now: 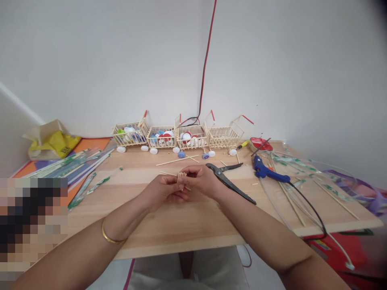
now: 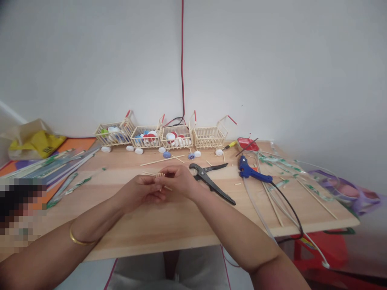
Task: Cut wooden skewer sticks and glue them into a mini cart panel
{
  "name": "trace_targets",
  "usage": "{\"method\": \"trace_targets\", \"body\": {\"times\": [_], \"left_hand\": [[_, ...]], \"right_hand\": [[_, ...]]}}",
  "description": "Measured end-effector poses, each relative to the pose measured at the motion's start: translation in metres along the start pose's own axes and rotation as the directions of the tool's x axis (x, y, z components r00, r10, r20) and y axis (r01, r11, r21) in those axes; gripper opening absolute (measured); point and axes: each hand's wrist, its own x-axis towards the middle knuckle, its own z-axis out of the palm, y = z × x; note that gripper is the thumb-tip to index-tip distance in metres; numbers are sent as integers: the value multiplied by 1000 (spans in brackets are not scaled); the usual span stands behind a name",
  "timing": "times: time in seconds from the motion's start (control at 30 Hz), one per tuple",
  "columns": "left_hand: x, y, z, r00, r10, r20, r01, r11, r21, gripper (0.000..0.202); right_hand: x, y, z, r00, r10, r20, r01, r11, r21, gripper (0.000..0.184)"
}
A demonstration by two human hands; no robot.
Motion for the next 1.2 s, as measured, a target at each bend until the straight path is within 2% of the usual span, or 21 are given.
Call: {"method": "trace_targets", "body": {"times": [0.1,0.3,0.4,0.53,0.6,0.63,0.7,0.73,0.8,0.87,0.93,1.1,1.2], "left_hand": [[-2,1,2,999,-25,25,26,999,-47,22],[-8,7,2,976,-107,191,137,979,-148,26],[-7,6,1,972,-149,183,175,976,-132,20],[-5,4,1,982,-120,147,146,973,-179,16],[-4,4,1,989,-88,115,112,968,-223,16],[-4,4,2,993,-72,95,94,964,-248,15],[-3,4,3,997,-49,60,64,953,-295,13],[-3,4,3,998,-45,54,60,947,-314,12],[-3,3,4,997,-41,65,60,938,-340,10],[-4,3,4,996,-28,89,57,935,-351,10],[-5,2,4,993,-11,118,53,932,-358,12],[-6,1,6,987,2,160,60,920,-387,15],[-5,1,7,991,8,131,41,929,-367,13]], "right_hand": [[0,0,1,1000,0,-9,0,1000,-20,28],[0,-1,-2,998,50,33,-51,999,10,29],[1,2,0,998,25,60,-25,1000,-1,29],[1,3,1,998,-47,50,51,996,-78,33],[0,1,0,993,-103,52,111,976,-185,42],[-1,-1,0,987,-149,62,160,953,-256,52],[-2,-4,0,961,-258,103,277,873,-401,78],[-3,-5,0,944,-304,126,327,828,-456,83],[-4,-6,2,922,-356,152,380,760,-527,73],[-4,-5,3,918,-367,151,384,727,-570,57],[-4,-5,4,915,-372,155,388,707,-591,51],[-3,-4,1,908,-383,169,404,698,-591,53],[-3,-4,-1,922,-340,186,386,759,-524,70]]}}
